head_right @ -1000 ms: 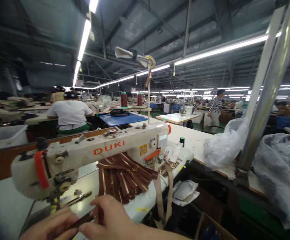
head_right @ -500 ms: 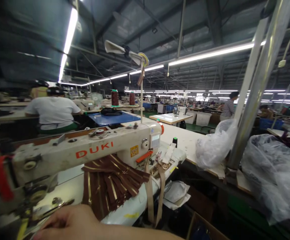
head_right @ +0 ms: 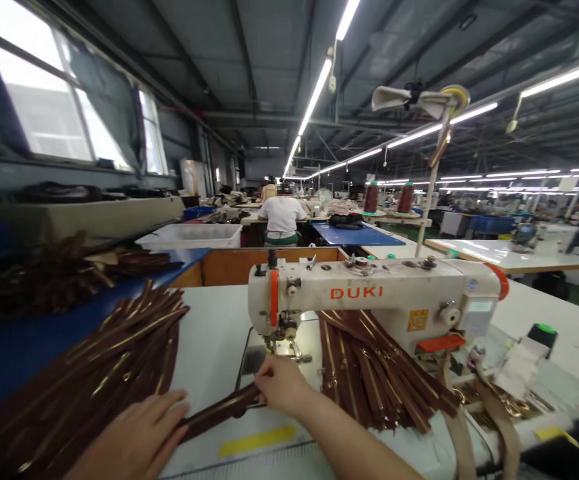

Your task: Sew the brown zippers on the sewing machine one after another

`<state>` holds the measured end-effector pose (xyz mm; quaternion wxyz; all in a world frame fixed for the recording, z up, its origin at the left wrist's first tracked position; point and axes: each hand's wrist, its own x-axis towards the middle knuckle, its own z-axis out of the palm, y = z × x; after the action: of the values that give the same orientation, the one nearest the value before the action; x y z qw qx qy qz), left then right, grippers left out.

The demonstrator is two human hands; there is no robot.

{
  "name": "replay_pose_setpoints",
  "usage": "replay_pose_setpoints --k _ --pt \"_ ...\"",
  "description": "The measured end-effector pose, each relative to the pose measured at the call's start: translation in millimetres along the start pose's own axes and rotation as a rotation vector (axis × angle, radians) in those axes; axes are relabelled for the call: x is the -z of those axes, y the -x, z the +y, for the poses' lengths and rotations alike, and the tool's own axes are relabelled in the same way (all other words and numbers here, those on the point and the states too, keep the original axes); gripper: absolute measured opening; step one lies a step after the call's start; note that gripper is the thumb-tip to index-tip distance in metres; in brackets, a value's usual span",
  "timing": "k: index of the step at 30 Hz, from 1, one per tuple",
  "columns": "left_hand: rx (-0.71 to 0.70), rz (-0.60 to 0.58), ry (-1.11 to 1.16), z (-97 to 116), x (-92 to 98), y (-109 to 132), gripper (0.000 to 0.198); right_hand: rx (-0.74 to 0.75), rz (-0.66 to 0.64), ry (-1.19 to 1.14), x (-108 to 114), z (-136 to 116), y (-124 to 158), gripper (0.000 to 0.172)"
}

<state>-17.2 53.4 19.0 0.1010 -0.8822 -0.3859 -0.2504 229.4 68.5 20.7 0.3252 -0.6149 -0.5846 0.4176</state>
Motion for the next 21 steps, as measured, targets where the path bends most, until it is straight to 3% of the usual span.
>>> replay_pose_setpoints --k 2,5,11,13,17,21 --pt "-0.188 -0.02 -0.03 25 -11.3 -16 0.031 -0.055 -0.067 -0.045 4 0 -1 0.015" --pt "-0.298 -0.055 -0.004 53 -28.6 -41 0.034 -0.085 -0.126 -0.09 9 -4 0 0.011" --pt "-0.303 -0.084 0.133 52 -51.2 -61 0.024 -0.035 -0.079 -0.064 15 0 -1 0.009" --pt "-0.282 -0.072 0.183 50 -52.4 -61 0.024 0.053 -0.002 -0.012 21 6 4 0.014" --pt "-0.198 -0.072 0.297 53 -49.0 -62 0.02 0.392 0.092 0.219 35 18 15 0.032" --pt "-0.134 -0.046 0.367 56 -47.1 -65 0.019 0.539 0.069 0.378 40 23 18 0.025"
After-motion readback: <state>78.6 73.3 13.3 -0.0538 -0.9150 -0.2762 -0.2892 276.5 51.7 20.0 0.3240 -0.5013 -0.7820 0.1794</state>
